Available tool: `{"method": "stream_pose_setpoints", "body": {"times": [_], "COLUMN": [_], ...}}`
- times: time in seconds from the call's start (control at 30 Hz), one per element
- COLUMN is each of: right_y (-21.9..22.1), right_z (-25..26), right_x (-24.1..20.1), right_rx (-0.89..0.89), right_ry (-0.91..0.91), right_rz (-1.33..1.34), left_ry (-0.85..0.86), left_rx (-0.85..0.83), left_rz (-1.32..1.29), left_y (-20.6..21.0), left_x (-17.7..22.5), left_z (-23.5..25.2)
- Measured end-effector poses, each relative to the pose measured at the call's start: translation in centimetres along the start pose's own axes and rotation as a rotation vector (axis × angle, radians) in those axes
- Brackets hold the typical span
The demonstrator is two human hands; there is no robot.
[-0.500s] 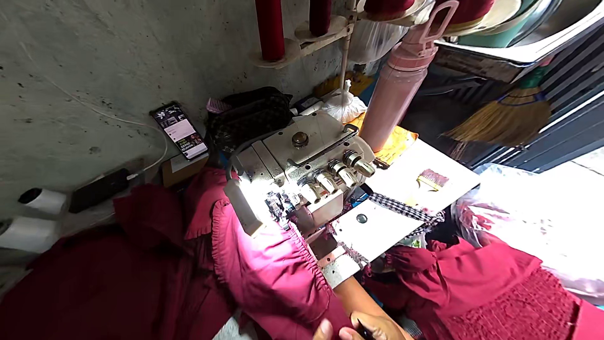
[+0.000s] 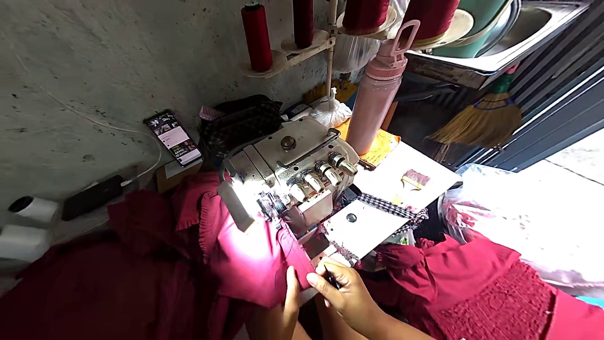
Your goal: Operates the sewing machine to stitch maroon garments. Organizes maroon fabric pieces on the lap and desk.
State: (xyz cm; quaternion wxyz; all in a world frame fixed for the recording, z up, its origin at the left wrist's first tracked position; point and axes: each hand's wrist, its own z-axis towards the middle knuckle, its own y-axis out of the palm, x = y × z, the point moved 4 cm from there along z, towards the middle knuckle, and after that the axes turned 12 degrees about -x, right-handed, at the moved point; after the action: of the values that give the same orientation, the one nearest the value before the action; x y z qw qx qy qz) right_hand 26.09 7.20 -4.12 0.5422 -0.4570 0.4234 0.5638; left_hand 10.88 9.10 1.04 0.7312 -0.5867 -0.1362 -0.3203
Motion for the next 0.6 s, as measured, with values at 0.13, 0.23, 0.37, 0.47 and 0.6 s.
{"method": "stream_pose_setpoints", "body": {"times": [0.13,0.23,0.37,0.47,0.6], "right_y": [0.3,0.4,0.4,0.4,0.2], "right_z": [2.7,4.9,7.1,7.9,7.9], "right_x": [0.0,-0.1,-0.5,-0.3,-0.3], "right_rx": [0.001,0.030,0.106,0.124,0.124], "right_ry": [0.022,0.053,0.103,0.123,0.112], "right_rz": [-0.022,-0.063,0.012,0.000,-0.052], "left_ry": [-0.014,-0.078,-0.232,-0.345,-0.520], "left_rx": [-0.013,-0.133,-0.375,-0.577,-0.686], "left_rz": [0.031,0.067,0.154,0.266,0.283], "left_y": [-0.1,-0.7,-1.4,-1.5,-1.6], "left_x": [-1.0,-0.9,-0.7,-0.8,-1.1], "left_z": [2.3,3.7,5.6,7.3,9.6]}}
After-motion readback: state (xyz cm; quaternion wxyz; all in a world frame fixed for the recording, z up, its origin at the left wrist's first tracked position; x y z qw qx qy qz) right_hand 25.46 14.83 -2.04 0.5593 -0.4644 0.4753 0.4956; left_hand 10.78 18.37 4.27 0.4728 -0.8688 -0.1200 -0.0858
